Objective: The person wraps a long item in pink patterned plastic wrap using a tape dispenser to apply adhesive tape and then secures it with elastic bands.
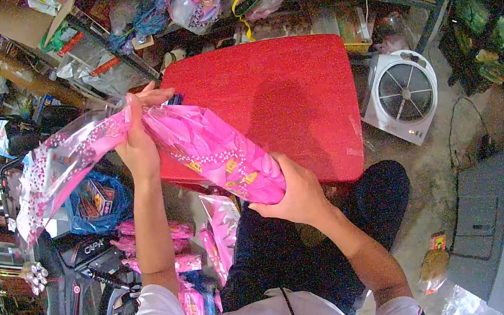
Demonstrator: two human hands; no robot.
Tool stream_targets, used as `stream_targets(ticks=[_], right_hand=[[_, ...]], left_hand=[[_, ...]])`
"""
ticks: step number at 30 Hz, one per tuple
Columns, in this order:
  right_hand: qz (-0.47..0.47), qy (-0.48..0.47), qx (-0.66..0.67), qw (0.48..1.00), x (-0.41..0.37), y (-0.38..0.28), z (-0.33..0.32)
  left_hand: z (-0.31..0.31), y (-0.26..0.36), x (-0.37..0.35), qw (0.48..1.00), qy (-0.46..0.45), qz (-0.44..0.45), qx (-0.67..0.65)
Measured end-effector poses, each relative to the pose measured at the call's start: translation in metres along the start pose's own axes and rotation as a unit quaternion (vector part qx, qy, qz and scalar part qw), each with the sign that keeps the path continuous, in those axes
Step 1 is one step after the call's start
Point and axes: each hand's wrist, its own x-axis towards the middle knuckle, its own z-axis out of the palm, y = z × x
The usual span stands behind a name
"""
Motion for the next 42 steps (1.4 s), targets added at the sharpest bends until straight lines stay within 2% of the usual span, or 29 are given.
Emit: stream_targets(ticks=[7,10,13,16,21,23,25,27,30,31,35,38,39,42], right_hand=[[0.001,0.035,-0.017,0.999,-0.002,0.001,0.007],[-0.001,0.059,-0.03,0.998,-0.003,-0.001,0.011],[-0.02,0.094,-0.056,0.994,-0.006,0.003,0.019],[-0.033,0.124,-0.111,0.985,-0.009,0.006,0.025],[-0.031,0.148,-0.157,0.976,-0.015,0.004,0.032],[-0.023,0.091,-0.061,0.994,-0.015,0.004,0.026],[-0.029,0.012,0.025,0.999,-0.012,0.007,0.016],[-0.053,-0.087,0.102,0.99,-0.005,0.013,0.003],[-0.038,-0.217,0.174,0.96,-0.005,0.018,-0.002],[-0.032,-0.236,0.19,0.953,-0.007,0.025,0.006],[0.071,-0.293,0.21,0.93,-0.008,0.002,0.007],[0.07,-0.291,0.224,0.927,-0.01,0.003,0.009],[0.062,-0.272,0.2,0.939,-0.01,0.006,0.01],[0.042,-0.219,0.147,0.964,-0.009,0.011,0.01]], left_hand=[[-0.001,-0.005,-0.001,0.998,0.025,-0.041,-0.03],[0.001,0.003,0.003,0.986,0.048,-0.152,-0.055],[0.0,0.01,0.006,0.985,0.02,-0.169,0.003],[-0.008,-0.002,0.01,0.95,-0.038,-0.302,-0.067],[-0.011,-0.001,0.009,0.916,-0.048,-0.36,-0.173],[-0.012,0.01,0.009,0.903,-0.037,-0.376,-0.206],[-0.025,0.002,0.008,0.906,-0.059,-0.323,-0.266],[-0.039,-0.005,0.011,0.903,-0.064,-0.274,-0.324],[-0.051,-0.004,0.015,0.861,-0.072,-0.241,-0.441],[-0.05,-0.002,0.015,0.869,-0.075,-0.222,-0.437],[-0.055,-0.008,0.011,0.779,-0.139,-0.178,-0.585],[-0.057,-0.002,0.01,0.868,-0.075,-0.187,-0.453],[-0.06,-0.003,0.014,0.89,-0.122,-0.159,-0.41],[-0.062,0.006,0.016,0.916,-0.107,-0.249,-0.295]])
